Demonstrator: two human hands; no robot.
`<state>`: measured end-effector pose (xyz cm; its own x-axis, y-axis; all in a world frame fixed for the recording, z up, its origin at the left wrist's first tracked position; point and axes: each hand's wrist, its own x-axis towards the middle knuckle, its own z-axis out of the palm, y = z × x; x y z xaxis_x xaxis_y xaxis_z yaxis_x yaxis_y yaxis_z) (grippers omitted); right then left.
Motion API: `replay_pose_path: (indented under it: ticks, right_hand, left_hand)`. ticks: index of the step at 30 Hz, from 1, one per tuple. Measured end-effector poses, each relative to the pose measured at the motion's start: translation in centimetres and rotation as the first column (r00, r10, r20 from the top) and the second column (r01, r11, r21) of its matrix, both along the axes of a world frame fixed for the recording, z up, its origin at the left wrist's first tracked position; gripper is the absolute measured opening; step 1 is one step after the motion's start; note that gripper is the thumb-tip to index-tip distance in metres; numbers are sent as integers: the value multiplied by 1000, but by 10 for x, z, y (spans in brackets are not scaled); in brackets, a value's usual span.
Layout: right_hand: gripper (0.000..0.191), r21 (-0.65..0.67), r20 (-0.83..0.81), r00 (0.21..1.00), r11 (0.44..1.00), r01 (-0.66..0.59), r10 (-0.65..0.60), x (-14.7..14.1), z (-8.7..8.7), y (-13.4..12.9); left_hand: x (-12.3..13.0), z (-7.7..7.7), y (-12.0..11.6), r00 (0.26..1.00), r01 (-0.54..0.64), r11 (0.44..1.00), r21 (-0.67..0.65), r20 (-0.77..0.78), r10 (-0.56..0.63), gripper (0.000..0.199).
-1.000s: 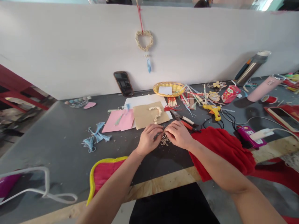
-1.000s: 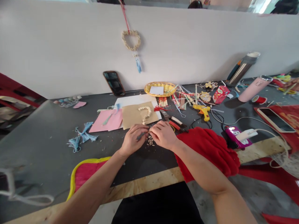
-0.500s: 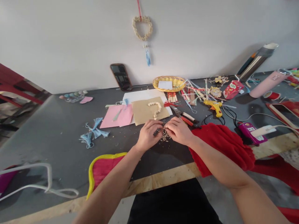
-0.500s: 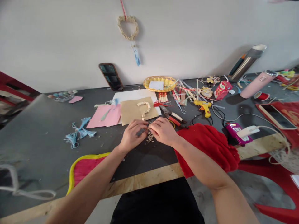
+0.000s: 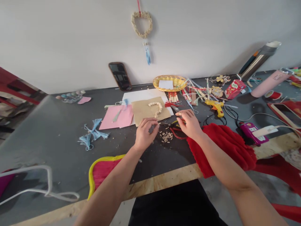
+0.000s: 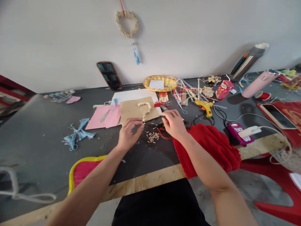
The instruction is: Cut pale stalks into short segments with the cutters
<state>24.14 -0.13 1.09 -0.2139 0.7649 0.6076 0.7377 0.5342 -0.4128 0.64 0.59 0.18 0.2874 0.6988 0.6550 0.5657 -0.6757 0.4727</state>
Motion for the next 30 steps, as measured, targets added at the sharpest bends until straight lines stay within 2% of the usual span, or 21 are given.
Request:
replay_pose_path:
  ticks: [7,14,19,23,26,28,30]
  right_hand:
    - [7,-191,257,965,982,3,47,-3,-7,-3]
    - [16,-256,435,898,965,59,61,6,-4,-9]
    - [17,-263,456,883,965,16,110,-2,-9,-7]
    - [16,-298,336,940,953,47,59,-2,-8,-4]
    - [26,-331,52,997,941,63,-49,1,-9,1]
    - [32,-338,-178,980,941,22,-87,1,-11,5]
    - [33,-338,-323,941,941,-20,-96,0,-14,8]
  left_hand:
    - [-5,-4,4,993,-94,994,-61,61,97,5]
    - [-8,-4,7,987,-136,990,-39,79,139,3]
    - [-8,-3,7,983,-159,987,-32,92,161,4]
    - [-8,-3,6,979,-168,986,-18,114,169,4]
    - [-10,-5,7,972,-185,983,-12,146,185,6]
    - [-11,-6,8,966,-204,978,-35,156,207,8]
    - [-12,-7,9,966,-206,977,-53,147,212,10]
